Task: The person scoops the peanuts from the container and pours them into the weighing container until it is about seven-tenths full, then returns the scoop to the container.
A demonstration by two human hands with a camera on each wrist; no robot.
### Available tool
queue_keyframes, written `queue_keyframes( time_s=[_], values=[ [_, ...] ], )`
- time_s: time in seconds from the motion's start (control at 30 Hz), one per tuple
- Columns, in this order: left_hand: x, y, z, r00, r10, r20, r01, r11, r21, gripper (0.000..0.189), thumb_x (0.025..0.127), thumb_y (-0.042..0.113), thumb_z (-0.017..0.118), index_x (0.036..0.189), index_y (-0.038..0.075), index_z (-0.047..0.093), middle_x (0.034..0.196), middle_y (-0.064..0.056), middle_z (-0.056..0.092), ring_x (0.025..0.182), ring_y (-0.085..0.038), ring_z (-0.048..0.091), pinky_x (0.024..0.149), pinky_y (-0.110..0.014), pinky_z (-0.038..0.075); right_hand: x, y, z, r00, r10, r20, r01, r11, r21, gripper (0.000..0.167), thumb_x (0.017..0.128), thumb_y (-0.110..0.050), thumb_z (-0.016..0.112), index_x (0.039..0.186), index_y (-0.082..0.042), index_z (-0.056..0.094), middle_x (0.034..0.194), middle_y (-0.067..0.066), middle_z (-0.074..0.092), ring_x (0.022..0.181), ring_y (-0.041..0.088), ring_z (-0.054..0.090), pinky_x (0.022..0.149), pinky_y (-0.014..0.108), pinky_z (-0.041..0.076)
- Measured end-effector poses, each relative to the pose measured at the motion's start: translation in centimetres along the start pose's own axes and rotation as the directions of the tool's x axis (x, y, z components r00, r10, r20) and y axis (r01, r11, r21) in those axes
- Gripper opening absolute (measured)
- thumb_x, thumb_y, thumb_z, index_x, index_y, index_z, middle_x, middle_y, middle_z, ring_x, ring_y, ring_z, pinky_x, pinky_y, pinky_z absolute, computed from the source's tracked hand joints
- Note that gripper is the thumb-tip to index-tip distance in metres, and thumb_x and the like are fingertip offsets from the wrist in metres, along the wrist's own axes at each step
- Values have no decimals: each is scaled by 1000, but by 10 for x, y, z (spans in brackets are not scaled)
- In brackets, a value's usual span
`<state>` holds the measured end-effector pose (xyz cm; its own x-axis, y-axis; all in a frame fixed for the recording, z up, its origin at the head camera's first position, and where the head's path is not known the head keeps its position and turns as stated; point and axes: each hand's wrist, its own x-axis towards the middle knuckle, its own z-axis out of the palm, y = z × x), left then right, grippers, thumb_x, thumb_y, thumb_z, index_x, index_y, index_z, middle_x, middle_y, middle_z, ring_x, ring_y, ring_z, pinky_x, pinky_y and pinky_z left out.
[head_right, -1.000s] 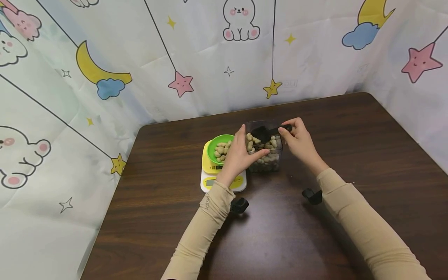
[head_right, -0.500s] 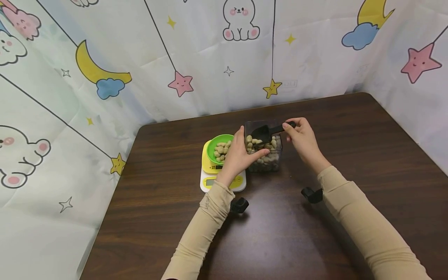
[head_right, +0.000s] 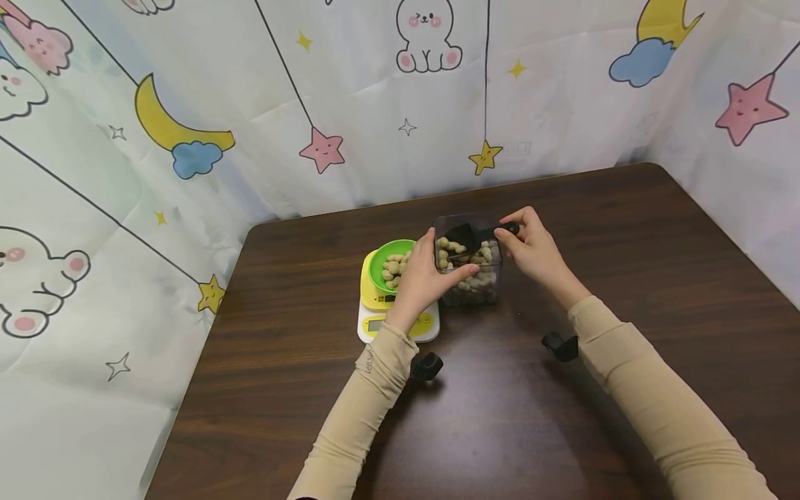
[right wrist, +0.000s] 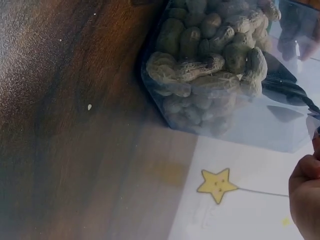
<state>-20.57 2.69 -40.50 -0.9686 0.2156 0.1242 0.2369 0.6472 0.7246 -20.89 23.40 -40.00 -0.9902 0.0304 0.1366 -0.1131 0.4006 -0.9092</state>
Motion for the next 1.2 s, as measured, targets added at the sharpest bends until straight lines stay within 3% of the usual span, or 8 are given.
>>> queue_keyframes(
  time_s=[0.1, 0.27, 0.33, 0.4, 0.53, 0.73, 1.07, 1.2],
  values=[
    [1, -1, 1, 1000, 8, -5, -8, 1000, 6, 114, 62, 71, 67, 149, 13, 20, 151, -9, 32, 138, -25, 34, 114, -42, 32, 0, -1, -1, 999, -42, -4, 42, 999, -25, 21, 94, -24, 55, 110, -16, 43, 75, -4, 55, 61, 14, 56, 52, 30, 52],
    [2, -2, 1, 1000, 10, -1, -10, 1000, 1, 113, 63, 72, 66, 149, 14, 20, 153, -8, 30, 139, -24, 33, 114, -42, 31, -2, -5, 2, 986, -164, -13, 156, 961, -229, 23, 94, -25, 55, 109, -10, 50, 92, 4, 60, 71, -6, 52, 59, 17, 48],
    [2, -2, 1, 1000, 11, 2, -11, 1000, 3, 113, 63, 72, 65, 149, 15, 19, 153, -8, 29, 140, -24, 31, 115, -42, 30, -3, -6, 3, 978, -207, -4, 196, 932, -303, 23, 93, -26, 55, 108, -9, 52, 96, 6, 62, 73, -8, 50, 61, 16, 47],
    [2, -3, 0, 1000, 14, 4, -14, 1000, 4, 112, 64, 72, 66, 149, 15, 19, 153, -7, 28, 140, -24, 31, 115, -42, 30, -2, -6, 4, 980, -198, 0, 189, 934, -302, 25, 93, -28, 56, 109, -9, 52, 97, 7, 62, 72, -4, 52, 60, 18, 48],
    [2, -3, 0, 1000, 13, -1, -13, 1000, 13, 112, 64, 71, 66, 148, 14, 21, 153, -9, 30, 139, -25, 32, 115, -43, 31, -1, -4, 6, 998, -56, -40, 46, 975, -219, 37, 91, -40, 56, 113, -10, 50, 95, 4, 58, 68, 3, 53, 56, 22, 48],
    [3, -4, 2, 1000, -1, 12, 0, 1000, 30, 112, 63, 75, 63, 149, 16, 20, 153, -6, 28, 140, -23, 31, 115, -43, 30, 2, -4, 6, 989, 109, -103, -113, 993, -33, 34, 91, -40, 56, 111, -15, 49, 87, -9, 53, 70, 3, 52, 58, 20, 48],
    [4, -4, 2, 1000, -4, 13, 3, 1000, 20, 112, 63, 72, 65, 149, 17, 19, 153, -6, 29, 140, -23, 32, 114, -42, 31, 3, -12, -3, 972, 217, -86, -206, 971, 117, 20, 92, -40, 54, 104, -27, 46, 79, -17, 50, 66, 1, 50, 58, 21, 45],
    [3, -5, 1, 1000, 18, 5, -18, 1000, 11, 111, 63, 71, 66, 148, 15, 21, 151, -7, 34, 137, -23, 36, 113, -40, 33, 4, -9, -5, 962, 265, -65, -222, 900, 376, 16, 92, -26, 58, 102, -22, 47, 80, -12, 50, 60, 1, 49, 54, 16, 43]
  ],
)
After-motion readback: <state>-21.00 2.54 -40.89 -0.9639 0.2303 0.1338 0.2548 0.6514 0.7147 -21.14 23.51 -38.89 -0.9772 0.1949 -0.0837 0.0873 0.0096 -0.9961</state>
